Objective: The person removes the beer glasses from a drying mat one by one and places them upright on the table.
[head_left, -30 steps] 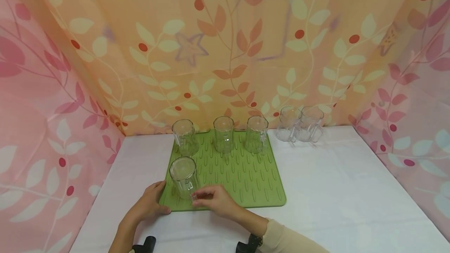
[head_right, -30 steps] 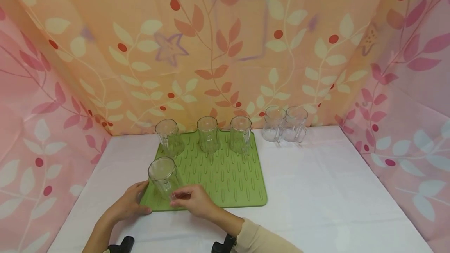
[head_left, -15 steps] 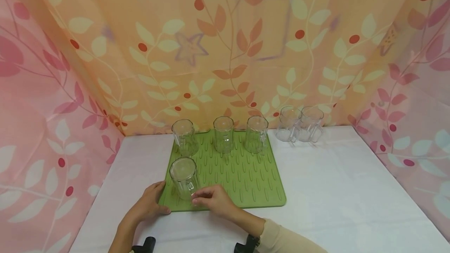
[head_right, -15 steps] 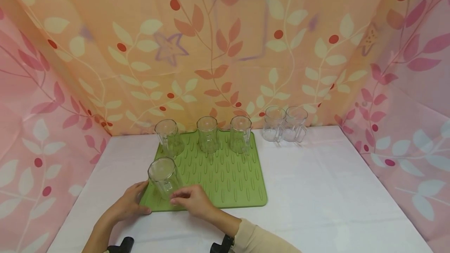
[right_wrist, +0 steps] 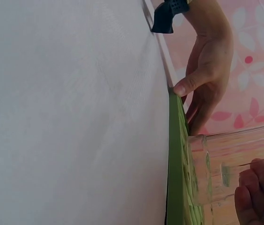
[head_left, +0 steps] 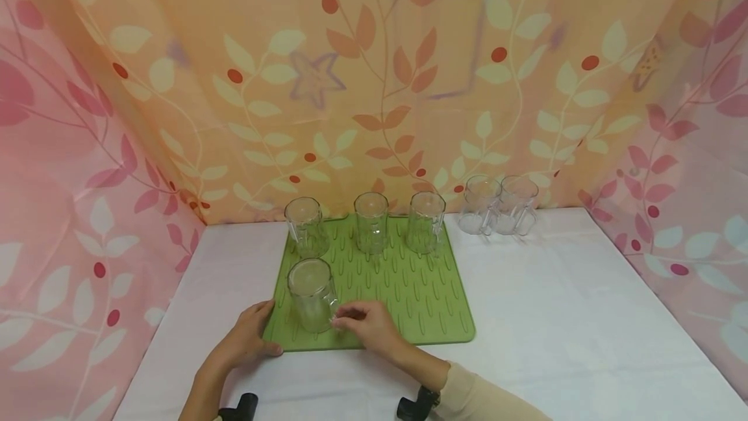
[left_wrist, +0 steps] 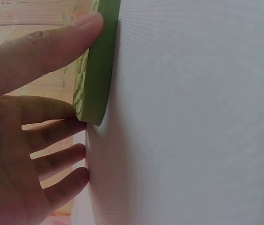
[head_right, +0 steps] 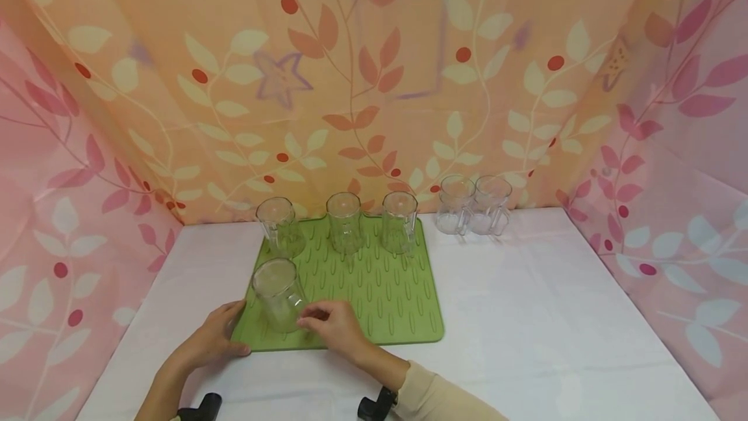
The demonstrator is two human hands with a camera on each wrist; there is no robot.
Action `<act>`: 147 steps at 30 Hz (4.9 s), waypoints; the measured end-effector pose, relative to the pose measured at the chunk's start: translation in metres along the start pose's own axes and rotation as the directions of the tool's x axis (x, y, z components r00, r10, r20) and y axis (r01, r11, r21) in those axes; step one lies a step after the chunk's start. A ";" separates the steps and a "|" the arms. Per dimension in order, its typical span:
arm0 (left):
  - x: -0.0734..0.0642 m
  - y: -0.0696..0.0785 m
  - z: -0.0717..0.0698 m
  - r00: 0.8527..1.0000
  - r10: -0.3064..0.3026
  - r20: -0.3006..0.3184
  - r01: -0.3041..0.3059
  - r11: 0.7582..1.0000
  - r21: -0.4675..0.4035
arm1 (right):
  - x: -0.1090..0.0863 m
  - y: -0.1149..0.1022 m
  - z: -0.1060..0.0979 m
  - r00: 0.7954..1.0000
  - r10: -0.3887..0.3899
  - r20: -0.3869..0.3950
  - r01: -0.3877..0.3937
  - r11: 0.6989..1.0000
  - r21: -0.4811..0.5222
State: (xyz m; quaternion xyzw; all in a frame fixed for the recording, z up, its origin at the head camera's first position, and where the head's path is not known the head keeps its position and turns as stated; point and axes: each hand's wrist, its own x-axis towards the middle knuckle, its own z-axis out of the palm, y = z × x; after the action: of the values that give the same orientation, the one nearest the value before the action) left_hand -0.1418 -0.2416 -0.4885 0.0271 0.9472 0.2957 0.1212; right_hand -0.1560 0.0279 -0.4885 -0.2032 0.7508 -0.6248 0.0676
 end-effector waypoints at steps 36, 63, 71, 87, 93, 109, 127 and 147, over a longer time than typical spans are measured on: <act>0.000 -0.002 0.001 1.000 -0.001 -0.006 0.001 1.000 -0.002 | 0.002 -0.003 -0.030 0.927 -0.329 -0.180 0.260 0.910 -0.324; 0.001 -0.001 0.002 1.000 -0.016 -0.007 0.016 1.000 0.008 | 0.010 -0.030 -0.106 0.925 -0.297 -0.237 0.198 0.909 -0.367; 0.002 0.001 0.002 1.000 -0.028 -0.007 0.028 0.999 0.017 | 0.000 -0.044 -0.127 0.935 -0.270 -0.231 0.157 0.896 -0.415; 0.002 0.004 0.003 1.000 -0.025 -0.003 0.025 0.999 0.026 | -0.019 -0.054 -0.170 0.912 -0.177 -0.370 0.030 0.929 -0.369; 0.001 0.003 0.000 1.000 -0.021 0.002 0.021 0.999 0.025 | -0.021 -0.053 -0.182 0.907 -0.134 -0.399 -0.007 0.943 -0.333; 0.000 0.003 0.001 1.000 -0.023 -0.003 0.023 0.999 0.028 | -0.020 -0.053 -0.190 0.901 -0.113 -0.418 -0.019 0.954 -0.298; 0.001 0.002 0.000 1.000 0.002 0.004 -0.002 0.999 0.042 | -0.016 -0.054 -0.186 0.888 -0.170 -0.427 0.007 0.934 -0.357; 0.000 0.003 0.002 1.000 -0.011 -0.013 0.011 0.998 0.054 | -0.001 -0.065 -0.186 0.878 -0.305 -0.368 0.105 0.874 -0.475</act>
State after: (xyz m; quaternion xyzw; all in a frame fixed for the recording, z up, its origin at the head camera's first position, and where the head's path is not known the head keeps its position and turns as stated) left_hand -0.1416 -0.2385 -0.4884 0.0233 0.9557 0.2696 0.1159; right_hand -0.2066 0.1893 -0.3871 -0.1499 0.8418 -0.4712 -0.2165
